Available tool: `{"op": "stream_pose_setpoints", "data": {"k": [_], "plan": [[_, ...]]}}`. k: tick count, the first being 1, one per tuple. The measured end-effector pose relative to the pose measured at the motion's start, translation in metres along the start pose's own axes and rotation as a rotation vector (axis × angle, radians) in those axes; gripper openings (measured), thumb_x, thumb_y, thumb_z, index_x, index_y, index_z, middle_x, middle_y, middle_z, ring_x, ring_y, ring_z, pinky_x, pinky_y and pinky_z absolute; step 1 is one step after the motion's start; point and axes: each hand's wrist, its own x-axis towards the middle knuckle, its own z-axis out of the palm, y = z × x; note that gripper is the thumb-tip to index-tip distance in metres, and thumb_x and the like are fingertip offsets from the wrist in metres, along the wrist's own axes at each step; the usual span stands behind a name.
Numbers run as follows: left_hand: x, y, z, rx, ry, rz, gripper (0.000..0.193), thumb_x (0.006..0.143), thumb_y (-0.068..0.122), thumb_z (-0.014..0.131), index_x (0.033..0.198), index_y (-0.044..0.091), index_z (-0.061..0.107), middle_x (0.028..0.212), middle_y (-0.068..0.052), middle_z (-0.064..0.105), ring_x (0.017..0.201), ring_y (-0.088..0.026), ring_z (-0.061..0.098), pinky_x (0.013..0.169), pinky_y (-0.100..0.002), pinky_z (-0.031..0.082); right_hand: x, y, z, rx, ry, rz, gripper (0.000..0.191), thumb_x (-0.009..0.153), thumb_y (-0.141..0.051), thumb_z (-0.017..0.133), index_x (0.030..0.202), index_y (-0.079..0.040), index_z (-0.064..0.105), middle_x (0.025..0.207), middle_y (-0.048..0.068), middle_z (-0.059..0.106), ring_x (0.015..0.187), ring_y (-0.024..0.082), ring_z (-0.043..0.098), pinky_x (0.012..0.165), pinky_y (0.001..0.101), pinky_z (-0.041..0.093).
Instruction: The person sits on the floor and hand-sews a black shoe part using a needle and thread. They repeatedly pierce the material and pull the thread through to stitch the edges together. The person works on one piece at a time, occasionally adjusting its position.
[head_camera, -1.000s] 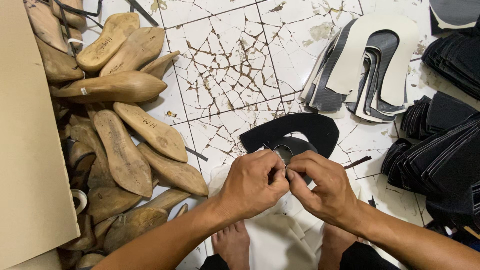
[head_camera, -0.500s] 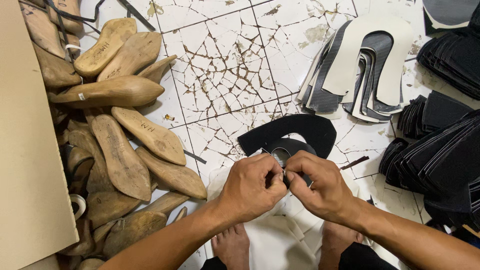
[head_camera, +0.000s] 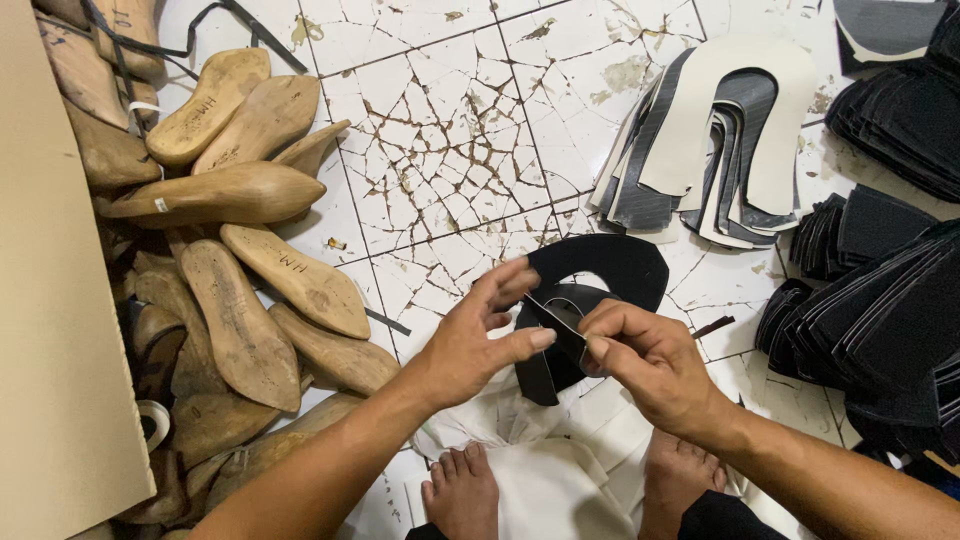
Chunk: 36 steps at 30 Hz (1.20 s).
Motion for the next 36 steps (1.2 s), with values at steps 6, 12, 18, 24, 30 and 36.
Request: {"op": "stream_pose_setpoints", "data": {"k": [6,12,18,24,30,36], "plan": [[-0.005,-0.032,-0.001,-0.157,0.048,-0.317,0.021,0.093,0.016,0.074,0.106,0.000,0.068,0.094,-0.005,0.074,0.089,-0.011,0.066,0.081,-0.028,0.055,0.011,-0.003,-0.003,0.086,-0.016,0.005,0.025,0.100,-0.015,0.056,0.112,0.001,0.072,0.099,0.009,0.069,0.085,0.011,0.066,0.078,0.0275,0.057],[-0.005,-0.020,0.000,-0.069,0.026,-0.305,0.019,0.093,0.018,0.073,0.104,0.002,0.071,0.092,-0.002,0.073,0.087,-0.007,0.065,0.079,-0.024,0.054,0.013,-0.002,-0.006,-0.144,0.068,0.124,0.017,0.092,-0.012,0.071,0.103,-0.001,0.079,0.085,0.005,0.072,0.075,0.010,0.064,0.064,0.0273,0.054],[-0.007,0.002,0.000,-0.152,-0.026,-0.323,0.019,0.096,0.019,0.070,0.104,0.002,0.074,0.089,-0.001,0.072,0.083,-0.005,0.062,0.075,-0.024,0.052,0.010,0.008,-0.020,0.146,0.182,0.115,0.017,0.095,-0.013,0.067,0.098,0.001,0.076,0.081,0.007,0.072,0.072,0.014,0.066,0.068,0.0313,0.058],[-0.001,0.000,0.014,-0.304,-0.020,-0.269,0.019,0.100,0.018,0.068,0.111,0.001,0.066,0.095,0.000,0.070,0.087,-0.006,0.061,0.079,-0.024,0.053,0.013,0.014,-0.023,0.332,0.321,0.156,0.020,0.100,-0.018,0.065,0.098,0.000,0.071,0.084,0.008,0.071,0.073,0.013,0.064,0.071,0.0299,0.054],[-0.001,-0.007,0.009,-0.301,0.028,-0.354,0.019,0.099,0.015,0.067,0.113,0.002,0.069,0.095,-0.001,0.069,0.085,-0.007,0.060,0.076,-0.025,0.051,0.009,0.017,-0.027,0.229,0.233,0.105,0.014,0.094,-0.014,0.066,0.097,-0.002,0.072,0.083,0.006,0.071,0.073,0.014,0.065,0.070,0.0307,0.057],[-0.005,0.012,-0.005,0.145,-0.028,-0.139,0.019,0.099,0.017,0.064,0.109,0.004,0.073,0.095,-0.003,0.068,0.092,-0.012,0.065,0.085,-0.026,0.051,0.006,0.004,-0.030,-0.239,-0.301,0.134,0.010,0.091,-0.011,0.078,0.088,-0.001,0.075,0.081,0.003,0.068,0.073,0.010,0.058,0.064,0.0269,0.049]]}}
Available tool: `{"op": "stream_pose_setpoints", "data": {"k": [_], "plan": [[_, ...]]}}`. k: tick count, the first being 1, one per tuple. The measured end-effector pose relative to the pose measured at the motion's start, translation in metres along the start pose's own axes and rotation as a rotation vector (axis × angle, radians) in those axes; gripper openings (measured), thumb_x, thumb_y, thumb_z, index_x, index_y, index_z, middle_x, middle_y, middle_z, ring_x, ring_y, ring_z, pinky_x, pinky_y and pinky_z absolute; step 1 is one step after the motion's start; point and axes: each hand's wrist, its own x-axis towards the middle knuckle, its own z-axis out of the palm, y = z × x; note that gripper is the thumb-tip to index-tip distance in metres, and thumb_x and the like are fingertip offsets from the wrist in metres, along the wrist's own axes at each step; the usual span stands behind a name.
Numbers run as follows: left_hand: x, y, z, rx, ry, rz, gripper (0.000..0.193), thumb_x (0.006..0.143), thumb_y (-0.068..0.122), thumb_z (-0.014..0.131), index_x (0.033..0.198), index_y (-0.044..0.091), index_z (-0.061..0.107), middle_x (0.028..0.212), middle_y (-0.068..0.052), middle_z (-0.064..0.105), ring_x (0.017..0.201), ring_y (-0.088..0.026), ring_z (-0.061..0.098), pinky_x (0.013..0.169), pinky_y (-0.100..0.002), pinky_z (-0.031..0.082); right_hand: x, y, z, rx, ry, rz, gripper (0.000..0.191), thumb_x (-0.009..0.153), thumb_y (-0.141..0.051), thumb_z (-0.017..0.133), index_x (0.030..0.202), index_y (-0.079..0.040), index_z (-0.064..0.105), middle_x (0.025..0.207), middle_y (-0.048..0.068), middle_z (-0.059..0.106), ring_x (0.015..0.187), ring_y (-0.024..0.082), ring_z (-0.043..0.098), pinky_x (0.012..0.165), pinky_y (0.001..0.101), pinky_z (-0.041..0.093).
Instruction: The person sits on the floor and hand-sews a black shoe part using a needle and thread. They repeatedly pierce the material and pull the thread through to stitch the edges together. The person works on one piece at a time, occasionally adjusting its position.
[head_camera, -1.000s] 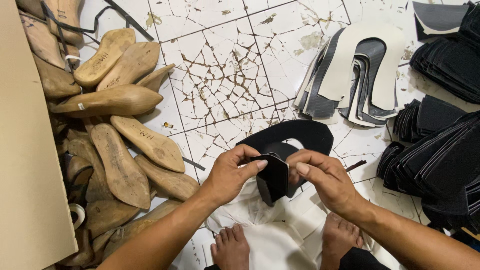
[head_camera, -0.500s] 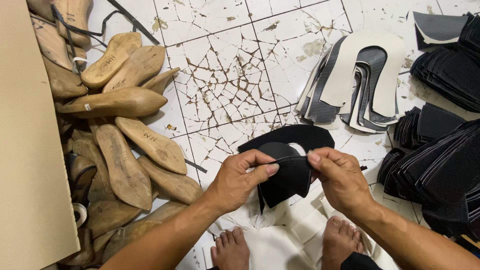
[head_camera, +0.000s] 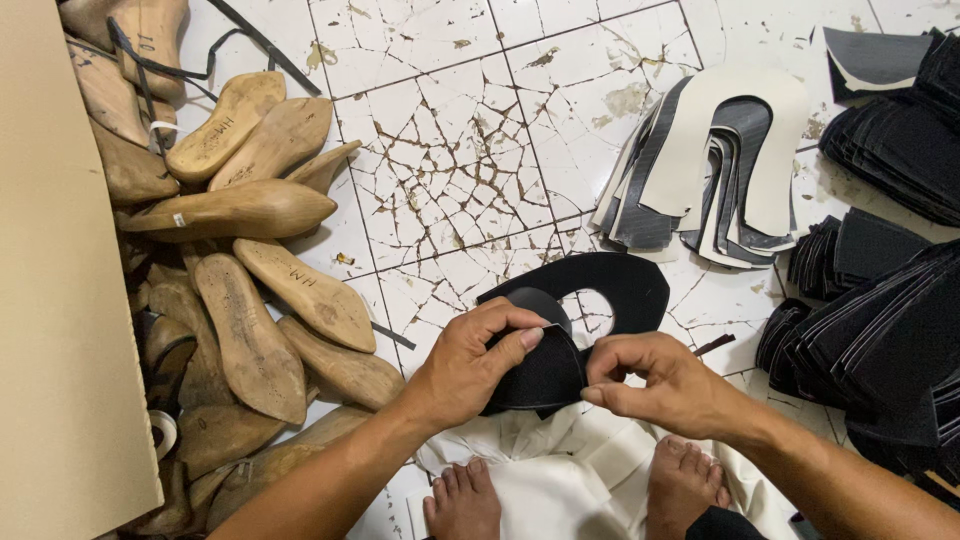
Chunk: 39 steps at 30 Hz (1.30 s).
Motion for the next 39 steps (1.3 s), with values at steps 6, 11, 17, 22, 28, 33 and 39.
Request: {"op": "stream_pose_setpoints", "data": {"k": [6,11,17,22,28,33,39], "plan": [[-0.003,0.016,-0.008,0.098,-0.159,0.111,0.018,0.098,0.019,0.065,0.108,0.006,0.072,0.091,-0.003,0.063,0.085,-0.014,0.063,0.077,-0.030,0.051,0.005,-0.019,0.010,0.272,0.113,0.088,0.016,0.088,-0.007,0.071,0.102,-0.002,0.076,0.094,0.005,0.072,0.078,0.010,0.062,0.065,0.0264,0.052],[-0.002,0.015,-0.003,0.066,-0.163,0.134,0.018,0.093,0.020,0.071,0.105,0.006,0.073,0.087,-0.004,0.063,0.079,-0.014,0.062,0.070,-0.031,0.050,0.001,-0.026,0.026,-0.136,0.194,-0.254,0.012,0.088,-0.009,0.074,0.098,-0.002,0.074,0.091,0.003,0.073,0.080,0.009,0.068,0.069,0.0238,0.056],[-0.003,0.007,-0.004,0.084,-0.175,0.253,0.015,0.095,0.020,0.071,0.104,0.008,0.075,0.089,-0.003,0.065,0.083,-0.015,0.061,0.074,-0.031,0.051,-0.002,-0.025,0.033,0.127,0.190,-0.118,0.012,0.093,-0.012,0.070,0.094,0.000,0.075,0.085,0.005,0.070,0.074,0.010,0.063,0.065,0.0266,0.053],[-0.002,0.004,-0.003,0.070,-0.182,0.314,0.015,0.096,0.020,0.072,0.105,0.010,0.076,0.090,0.000,0.069,0.084,-0.015,0.061,0.077,-0.031,0.051,-0.001,-0.022,0.034,0.284,0.180,0.028,0.019,0.096,-0.016,0.067,0.090,0.000,0.075,0.079,0.004,0.068,0.071,0.011,0.061,0.065,0.0284,0.053],[-0.001,0.006,-0.003,0.122,-0.169,0.338,0.013,0.095,0.022,0.072,0.103,0.012,0.077,0.088,0.002,0.068,0.084,-0.013,0.061,0.079,-0.032,0.049,-0.002,-0.023,0.036,0.310,0.210,0.036,0.020,0.096,-0.017,0.066,0.090,0.000,0.075,0.078,0.004,0.067,0.070,0.011,0.060,0.064,0.0290,0.053],[-0.003,0.010,-0.006,0.212,-0.151,0.368,0.013,0.096,0.025,0.072,0.101,0.014,0.077,0.087,0.003,0.066,0.087,-0.014,0.062,0.088,-0.034,0.045,-0.001,-0.024,0.037,0.314,0.214,0.027,0.019,0.095,-0.017,0.066,0.091,-0.001,0.075,0.078,0.004,0.067,0.069,0.011,0.060,0.064,0.0289,0.053],[-0.002,0.013,-0.007,0.268,-0.154,0.373,0.015,0.094,0.028,0.073,0.101,0.015,0.078,0.084,0.003,0.062,0.084,-0.013,0.059,0.092,-0.035,0.040,-0.001,-0.024,0.037,0.273,0.211,0.053,0.019,0.095,-0.017,0.067,0.091,-0.001,0.076,0.077,0.004,0.067,0.070,0.010,0.059,0.063,0.0279,0.052]]}}
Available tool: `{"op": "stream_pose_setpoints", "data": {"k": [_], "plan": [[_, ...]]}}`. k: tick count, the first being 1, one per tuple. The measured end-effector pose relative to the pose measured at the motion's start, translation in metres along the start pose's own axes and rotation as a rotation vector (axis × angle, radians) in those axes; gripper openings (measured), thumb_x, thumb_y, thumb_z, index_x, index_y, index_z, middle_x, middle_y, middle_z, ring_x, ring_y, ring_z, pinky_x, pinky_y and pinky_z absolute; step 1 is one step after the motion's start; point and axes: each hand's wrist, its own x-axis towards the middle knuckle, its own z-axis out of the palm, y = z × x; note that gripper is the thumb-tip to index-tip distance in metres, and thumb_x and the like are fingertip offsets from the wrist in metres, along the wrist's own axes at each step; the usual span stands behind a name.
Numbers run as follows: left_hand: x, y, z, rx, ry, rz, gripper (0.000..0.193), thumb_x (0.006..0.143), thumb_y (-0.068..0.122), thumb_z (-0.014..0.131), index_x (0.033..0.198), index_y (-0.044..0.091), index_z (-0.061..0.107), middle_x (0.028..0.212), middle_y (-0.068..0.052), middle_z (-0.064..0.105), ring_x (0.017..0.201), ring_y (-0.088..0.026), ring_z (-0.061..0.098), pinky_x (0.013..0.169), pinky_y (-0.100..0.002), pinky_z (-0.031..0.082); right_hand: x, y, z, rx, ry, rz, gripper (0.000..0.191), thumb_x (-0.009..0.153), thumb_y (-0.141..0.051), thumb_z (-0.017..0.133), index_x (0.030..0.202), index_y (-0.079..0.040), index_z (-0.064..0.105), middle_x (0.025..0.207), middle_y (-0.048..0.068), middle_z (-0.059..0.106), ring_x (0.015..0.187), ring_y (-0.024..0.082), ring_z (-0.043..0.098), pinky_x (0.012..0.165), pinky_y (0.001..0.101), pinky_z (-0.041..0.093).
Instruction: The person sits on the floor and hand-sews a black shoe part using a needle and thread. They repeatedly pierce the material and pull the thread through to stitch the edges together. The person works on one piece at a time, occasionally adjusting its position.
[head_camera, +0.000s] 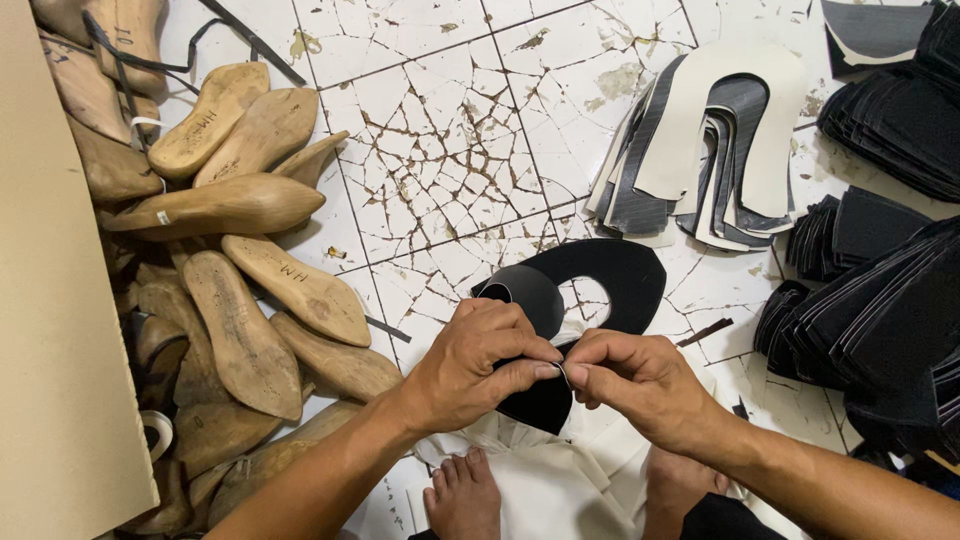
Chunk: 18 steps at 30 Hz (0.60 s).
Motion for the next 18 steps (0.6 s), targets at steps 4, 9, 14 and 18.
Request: {"op": "stream_pose_setpoints", "data": {"k": [4,9,14,18], "plan": [[0.0008,0.0015,0.0008,0.017,0.003,-0.003,0.014,0.095,0.028,0.073,0.100,0.016,0.078,0.083,0.004,0.061,0.083,-0.013,0.058,0.094,-0.035,0.038,0.0000,-0.0005,-0.0009,0.034,-0.001,0.038,0.019,0.095,-0.017,0.067,0.091,-0.001,0.076,0.077,0.004,0.067,0.070,0.010,0.059,0.064,0.0281,0.053],[0.0017,0.0025,-0.0009,0.039,-0.024,-0.008,0.013,0.095,0.028,0.073,0.099,0.017,0.078,0.082,0.004,0.060,0.083,-0.013,0.057,0.095,-0.035,0.037,0.0011,-0.0008,-0.0016,0.002,-0.010,0.025,0.020,0.095,-0.017,0.067,0.091,0.000,0.076,0.077,0.004,0.068,0.069,0.010,0.060,0.063,0.0280,0.053],[0.0008,0.0048,-0.0031,0.071,-0.055,-0.023,0.013,0.091,0.027,0.074,0.099,0.017,0.079,0.082,0.003,0.060,0.083,-0.013,0.056,0.094,-0.036,0.036,-0.0005,-0.0003,-0.0027,-0.050,-0.023,0.021,0.019,0.093,-0.017,0.069,0.092,-0.001,0.078,0.081,0.003,0.070,0.070,0.009,0.061,0.061,0.0262,0.052],[0.0009,0.0061,-0.0035,0.074,-0.060,-0.030,0.014,0.090,0.027,0.075,0.100,0.017,0.079,0.081,0.004,0.060,0.085,-0.013,0.057,0.094,-0.036,0.037,-0.0013,0.0009,-0.0023,-0.060,-0.014,0.036,0.019,0.093,-0.017,0.069,0.093,-0.001,0.078,0.080,0.003,0.069,0.069,0.008,0.060,0.059,0.0248,0.050]]}}
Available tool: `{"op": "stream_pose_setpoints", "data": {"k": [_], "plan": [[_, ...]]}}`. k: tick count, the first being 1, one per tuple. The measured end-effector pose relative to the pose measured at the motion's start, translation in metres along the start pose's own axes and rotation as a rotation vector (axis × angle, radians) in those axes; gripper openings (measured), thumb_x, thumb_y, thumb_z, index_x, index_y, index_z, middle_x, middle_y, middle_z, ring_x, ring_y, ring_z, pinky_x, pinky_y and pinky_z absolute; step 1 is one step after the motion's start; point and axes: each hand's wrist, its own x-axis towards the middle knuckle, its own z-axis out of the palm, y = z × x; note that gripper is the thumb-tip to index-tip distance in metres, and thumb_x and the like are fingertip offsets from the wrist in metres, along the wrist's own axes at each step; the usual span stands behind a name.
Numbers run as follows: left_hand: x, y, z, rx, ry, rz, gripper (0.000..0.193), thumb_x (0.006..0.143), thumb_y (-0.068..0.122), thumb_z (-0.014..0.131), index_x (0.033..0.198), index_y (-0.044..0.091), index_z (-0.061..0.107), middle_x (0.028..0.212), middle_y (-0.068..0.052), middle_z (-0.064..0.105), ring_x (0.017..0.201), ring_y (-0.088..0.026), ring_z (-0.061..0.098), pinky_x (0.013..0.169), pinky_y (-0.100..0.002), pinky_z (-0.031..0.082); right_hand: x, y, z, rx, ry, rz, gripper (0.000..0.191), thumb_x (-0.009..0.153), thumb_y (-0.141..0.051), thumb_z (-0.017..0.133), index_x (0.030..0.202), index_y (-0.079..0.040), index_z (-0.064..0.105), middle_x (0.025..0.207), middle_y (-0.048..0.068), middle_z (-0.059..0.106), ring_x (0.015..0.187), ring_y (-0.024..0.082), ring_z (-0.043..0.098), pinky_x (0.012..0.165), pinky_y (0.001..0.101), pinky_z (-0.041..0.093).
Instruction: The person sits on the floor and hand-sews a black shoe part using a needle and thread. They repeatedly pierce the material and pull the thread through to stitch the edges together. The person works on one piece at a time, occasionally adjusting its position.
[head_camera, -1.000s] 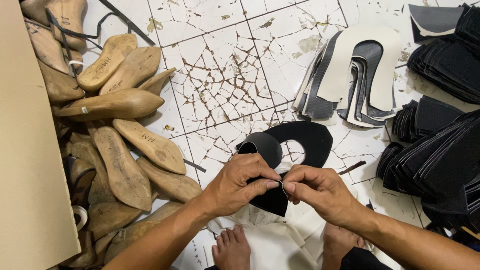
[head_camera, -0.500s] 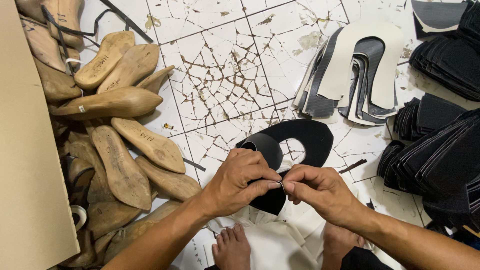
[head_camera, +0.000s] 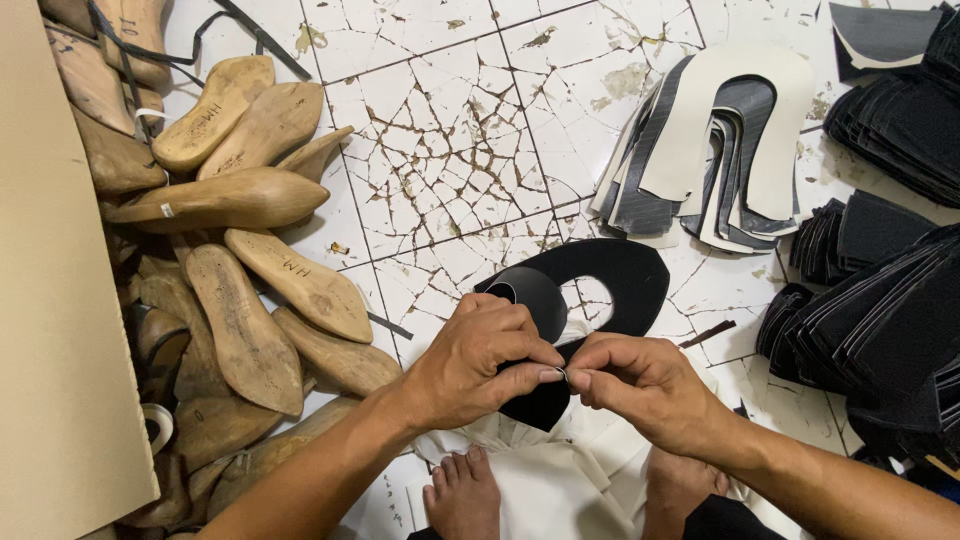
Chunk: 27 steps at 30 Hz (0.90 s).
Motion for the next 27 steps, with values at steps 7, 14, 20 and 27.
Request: {"op": "stream_pose_setpoints", "data": {"k": [7,14,20,27], "plan": [[0.0011,-0.0017,-0.0007,0.020,-0.002,0.014,0.013,0.091,0.028,0.075,0.098,0.017,0.078,0.080,0.003,0.058,0.083,-0.014,0.057,0.093,-0.036,0.037,-0.0009,0.0018,-0.0005,-0.041,0.010,-0.014,0.019,0.093,-0.016,0.069,0.094,-0.001,0.079,0.079,0.003,0.069,0.069,0.007,0.059,0.059,0.0241,0.049],[0.0015,-0.0038,-0.0001,0.013,0.004,0.019,0.015,0.092,0.031,0.075,0.097,0.018,0.078,0.079,0.004,0.058,0.082,-0.014,0.057,0.092,-0.035,0.038,-0.0023,0.0003,-0.0026,-0.012,-0.008,-0.025,0.021,0.094,-0.018,0.068,0.095,0.000,0.079,0.080,0.004,0.070,0.071,0.009,0.061,0.061,0.0257,0.052],[0.0003,-0.0062,0.0008,0.007,0.008,0.036,0.017,0.094,0.033,0.073,0.098,0.017,0.077,0.079,0.003,0.056,0.082,-0.013,0.057,0.096,-0.036,0.039,-0.0034,-0.0018,-0.0044,-0.044,-0.017,-0.045,0.023,0.094,-0.019,0.068,0.095,0.001,0.079,0.082,0.006,0.072,0.071,0.011,0.063,0.062,0.0273,0.055],[0.0009,-0.0084,0.0020,0.022,0.002,0.045,0.020,0.094,0.037,0.072,0.097,0.018,0.078,0.077,0.004,0.058,0.081,-0.013,0.056,0.091,-0.035,0.038,-0.0042,0.0001,-0.0056,-0.047,-0.024,-0.046,0.022,0.094,-0.018,0.068,0.096,0.001,0.079,0.083,0.007,0.073,0.072,0.011,0.062,0.062,0.0278,0.054]]}}
